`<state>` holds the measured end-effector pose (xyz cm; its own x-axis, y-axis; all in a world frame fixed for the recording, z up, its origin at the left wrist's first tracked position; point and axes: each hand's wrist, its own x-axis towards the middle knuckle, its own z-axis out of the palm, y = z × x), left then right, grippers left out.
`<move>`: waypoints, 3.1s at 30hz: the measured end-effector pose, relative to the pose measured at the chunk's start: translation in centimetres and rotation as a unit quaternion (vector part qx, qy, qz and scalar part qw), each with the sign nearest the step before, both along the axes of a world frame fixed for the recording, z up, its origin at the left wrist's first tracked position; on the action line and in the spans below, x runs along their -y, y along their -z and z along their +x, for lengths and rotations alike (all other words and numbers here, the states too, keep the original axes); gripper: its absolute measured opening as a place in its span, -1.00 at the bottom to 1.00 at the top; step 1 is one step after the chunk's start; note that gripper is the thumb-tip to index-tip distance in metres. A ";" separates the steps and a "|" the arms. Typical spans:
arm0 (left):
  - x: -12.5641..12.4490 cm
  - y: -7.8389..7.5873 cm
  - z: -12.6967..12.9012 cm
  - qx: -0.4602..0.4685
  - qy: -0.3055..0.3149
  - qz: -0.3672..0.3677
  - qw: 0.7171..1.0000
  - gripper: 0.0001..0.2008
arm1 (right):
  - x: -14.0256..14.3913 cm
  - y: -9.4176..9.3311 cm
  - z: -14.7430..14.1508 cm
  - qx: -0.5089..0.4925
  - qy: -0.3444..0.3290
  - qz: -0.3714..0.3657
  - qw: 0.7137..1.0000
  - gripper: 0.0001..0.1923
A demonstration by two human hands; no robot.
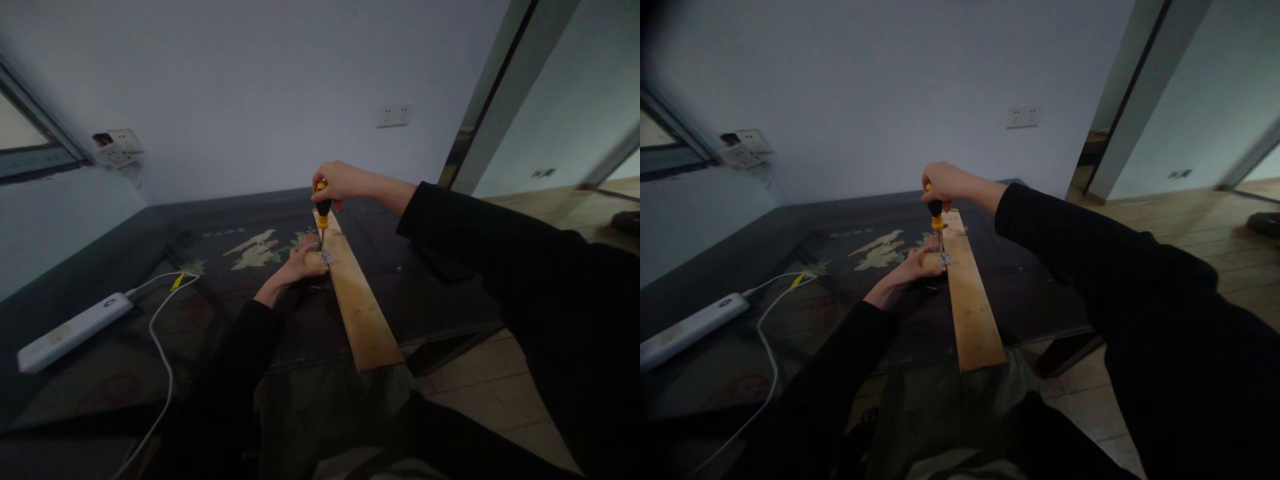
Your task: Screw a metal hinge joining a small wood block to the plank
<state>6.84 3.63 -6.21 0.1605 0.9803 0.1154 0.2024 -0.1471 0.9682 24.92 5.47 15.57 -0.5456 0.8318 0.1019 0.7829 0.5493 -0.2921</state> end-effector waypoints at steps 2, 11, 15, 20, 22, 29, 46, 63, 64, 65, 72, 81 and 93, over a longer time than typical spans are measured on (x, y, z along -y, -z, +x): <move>0.0 -0.1 -0.1 -0.100 -0.017 0.025 0.995 -0.25 | 0.1 0.0 0.0 -0.001 0.000 -0.002 1.000 -0.63; -0.4 1.3 -0.5 -0.185 0.026 0.124 0.975 -0.39 | 0.3 -0.1 -0.1 -0.002 0.005 0.002 1.000 -0.65; -0.6 1.6 -0.5 -0.281 0.048 0.144 0.948 -0.29 | 0.4 0.0 -0.2 -0.008 0.005 -0.001 1.000 -0.65; -0.7 1.7 -0.5 -0.308 0.058 0.163 0.935 -0.29 | 0.4 -0.1 -0.2 -0.011 0.014 -0.002 1.000 -0.64; -0.6 1.5 -0.5 -0.294 0.057 0.164 0.940 -0.34 | 0.3 -0.1 -0.3 -0.006 0.023 0.002 1.000 -0.66; -0.2 0.9 -0.8 -0.181 0.064 0.158 0.969 -0.49 | -0.7 0.2 -0.3 -0.040 0.013 -0.015 0.999 -0.64; -0.3 1.2 -1.1 -0.220 0.044 0.186 0.957 -0.58 | -0.8 0.2 0.0 0.018 0.020 0.072 0.997 -0.62; -1.0 2.1 -1.5 -0.292 0.050 0.254 0.921 -0.55 | -1.1 0.5 -1.2 0.079 0.003 0.162 0.984 -0.56; -1.0 2.1 -1.5 -0.293 0.049 0.256 0.920 -0.55 | -1.2 0.6 -1.3 0.083 0.005 0.170 0.982 -0.54; -0.9 2.1 -1.5 -0.293 0.049 0.258 0.920 -0.55 | -1.2 0.7 -1.4 0.087 -0.001 0.166 0.982 -0.54; -0.9 2.2 -1.4 -0.296 0.051 0.268 0.915 -0.55 | -1.3 -0.6 -1.3 0.106 -0.085 0.011 0.991 -0.52; -1.0 2.4 -1.2 -0.285 0.051 0.277 0.916 -0.56 | -0.4 0.6 -2.2 0.112 -0.014 0.171 0.979 -0.55; -1.1 2.7 -1.2 -0.288 0.042 0.289 0.912 -0.53 | -1.1 -0.2 -2.0 0.068 -0.130 0.104 0.984 -0.64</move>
